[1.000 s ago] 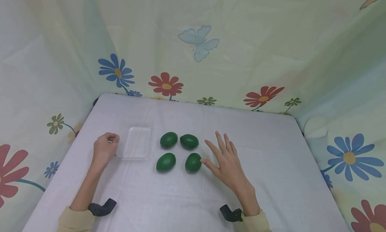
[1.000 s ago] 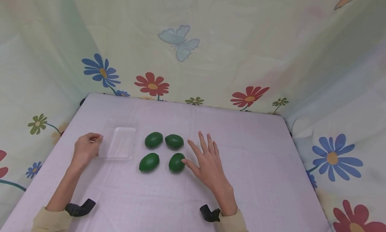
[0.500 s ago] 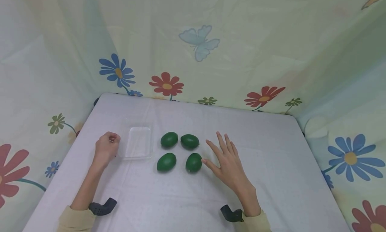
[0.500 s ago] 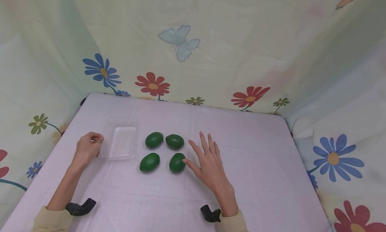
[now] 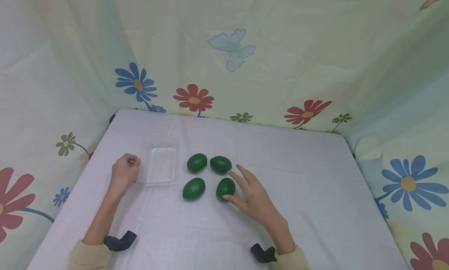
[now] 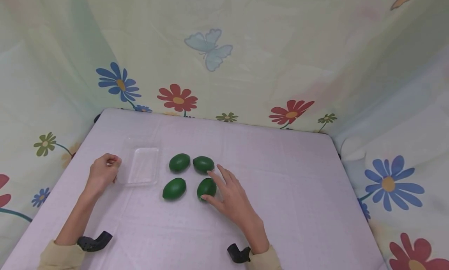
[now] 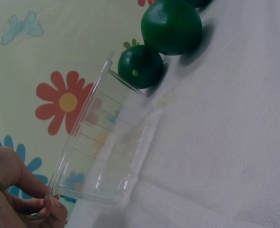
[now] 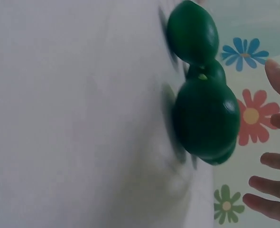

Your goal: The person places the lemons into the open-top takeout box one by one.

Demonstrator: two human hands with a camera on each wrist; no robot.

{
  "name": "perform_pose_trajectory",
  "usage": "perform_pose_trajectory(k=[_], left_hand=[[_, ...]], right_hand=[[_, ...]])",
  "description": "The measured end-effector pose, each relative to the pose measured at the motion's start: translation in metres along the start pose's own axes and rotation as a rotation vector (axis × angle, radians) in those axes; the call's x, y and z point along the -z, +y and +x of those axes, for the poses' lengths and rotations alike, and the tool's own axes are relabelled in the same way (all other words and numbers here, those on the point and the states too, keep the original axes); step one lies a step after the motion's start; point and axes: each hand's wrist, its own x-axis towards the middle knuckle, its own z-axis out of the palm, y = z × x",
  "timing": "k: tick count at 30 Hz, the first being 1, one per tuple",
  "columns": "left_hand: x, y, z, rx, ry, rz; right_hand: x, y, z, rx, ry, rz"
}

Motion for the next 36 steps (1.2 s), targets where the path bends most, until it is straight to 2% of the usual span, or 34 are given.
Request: perform_pose_trajectory(k=[6, 12, 22, 36], left_hand=[[0.0, 0.0, 0.0, -0.003, -0.003, 0.0], [0.0, -0.001, 0.0, 0.002, -0.016, -0.005], [0.0, 0.0, -0.001, 0.004, -0.02, -0.005], [0.0, -0.002, -0.001, -0.012, -0.012, -0.006]], right_hand=[[-0.015, -0.01, 0.001, 0.087, -0.021, 0.039], [-0.025, -0.016, 0.003, 0.126, -0.032, 0.013], [-0.031, -0.017, 0.003, 0.083, -0.051, -0.03], [-0.034, -0.012, 0.0, 0.041, -0.067, -0.036]])
